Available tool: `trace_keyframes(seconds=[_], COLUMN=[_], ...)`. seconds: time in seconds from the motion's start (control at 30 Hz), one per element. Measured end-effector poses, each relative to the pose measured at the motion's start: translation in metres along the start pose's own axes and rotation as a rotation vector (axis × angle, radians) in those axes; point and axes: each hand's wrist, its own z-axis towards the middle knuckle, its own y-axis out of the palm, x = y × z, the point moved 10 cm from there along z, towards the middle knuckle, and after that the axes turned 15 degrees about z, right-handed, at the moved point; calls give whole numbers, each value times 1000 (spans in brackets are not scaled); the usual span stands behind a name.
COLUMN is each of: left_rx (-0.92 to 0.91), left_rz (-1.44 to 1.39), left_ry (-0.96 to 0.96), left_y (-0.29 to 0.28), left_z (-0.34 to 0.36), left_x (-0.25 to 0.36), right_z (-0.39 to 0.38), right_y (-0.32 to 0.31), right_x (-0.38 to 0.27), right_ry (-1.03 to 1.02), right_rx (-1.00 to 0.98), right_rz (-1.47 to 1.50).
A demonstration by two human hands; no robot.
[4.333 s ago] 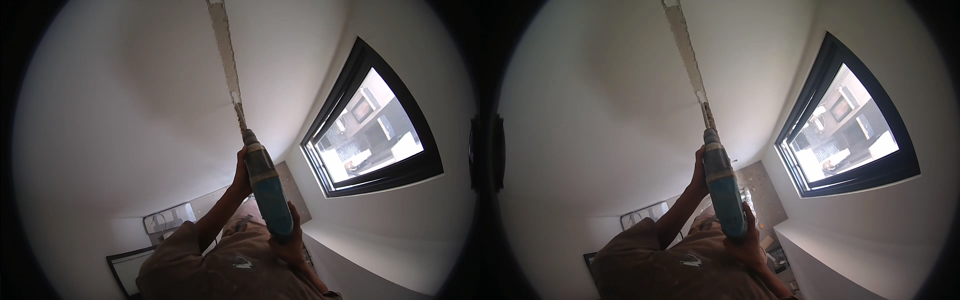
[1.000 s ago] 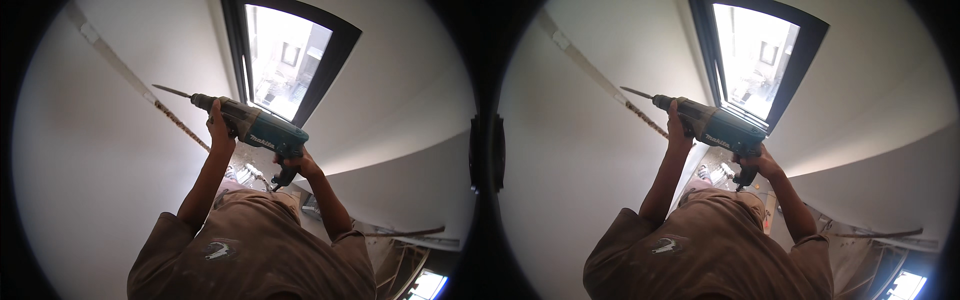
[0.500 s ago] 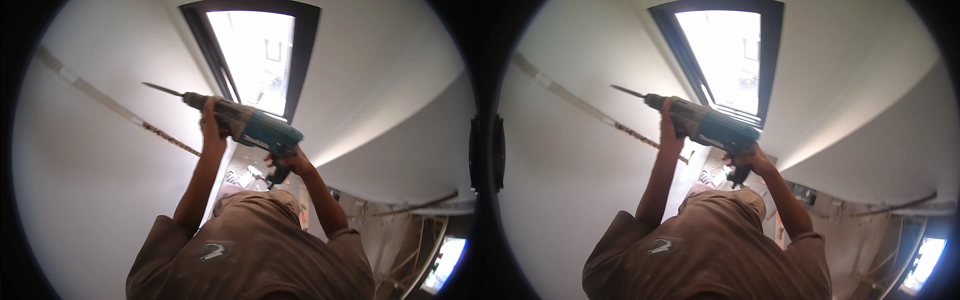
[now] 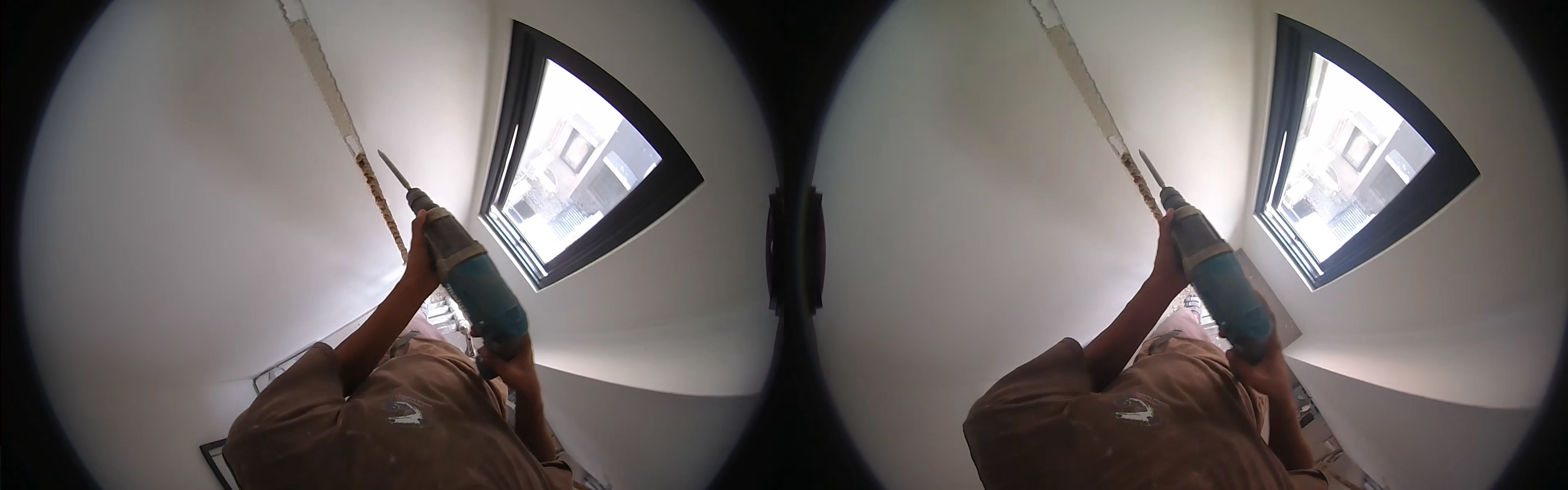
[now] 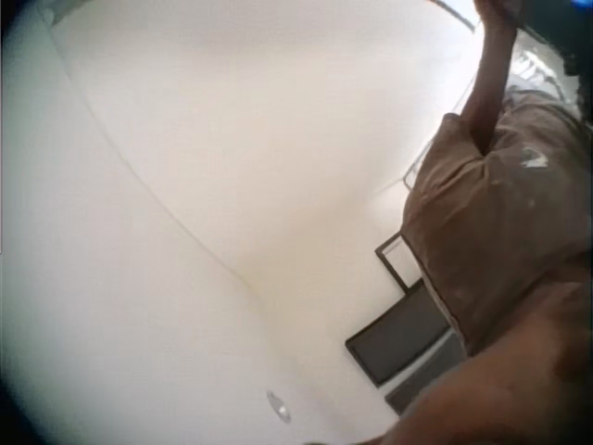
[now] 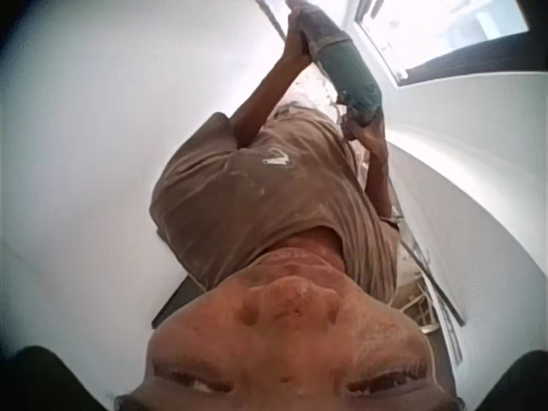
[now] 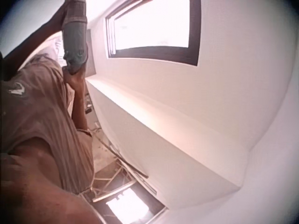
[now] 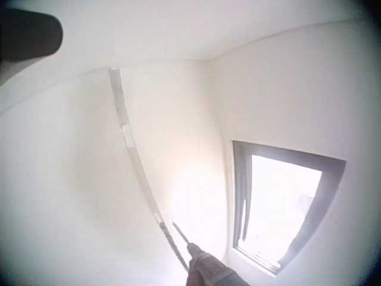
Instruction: The person uses a rotary hammer to drill into a pre-cut vertical channel in a white wall. The person holds the tool with both hands, moving the bit along the length of the channel and occasionally reaching up to touch the wall surface.
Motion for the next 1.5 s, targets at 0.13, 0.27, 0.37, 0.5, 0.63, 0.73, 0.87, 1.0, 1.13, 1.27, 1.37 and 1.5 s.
trace_keyframes(seconds=[0.13,0.27,0.37,0.5,0.63,0.73,0.87,1.0,1.13,1.27,1.37,1.5], left_rx=[53,91,157,134,148,167,161,161,148,53,9,-16], left_rz=[30,47,50,41,48,43,48,45,60,18,-97,-68], left_ry=[38,69,58,57,68,61,56,64,59,33,-34,44], left_y=[-33,-52,-64,-77,-87,-92,-89,-91,-93,-86,-85,-95], left_z=[-3,1,2,11,17,19,21,22,21,27,33,46], left_x=[35,62,71,78,82,81,82,86,100,115,118,134], right_z=[30,59,72,80,88,90,91,96,106,124,144,156], right_y=[47,78,86,91,87,87,85,92,123,146,168,174], right_x=[-4,-11,-9,2,14,21,21,15,-10,-12,-18,-21], right_ry=[9,49,26,51,64,42,26,82,89,218,190,251], right_rx=[68,0,-16,15,26,29,52,40,-41,-116,-161,-156], right_rz=[-77,-182,-276,-286,-323,-348,-389,-392,-417,-507,-575,-669])
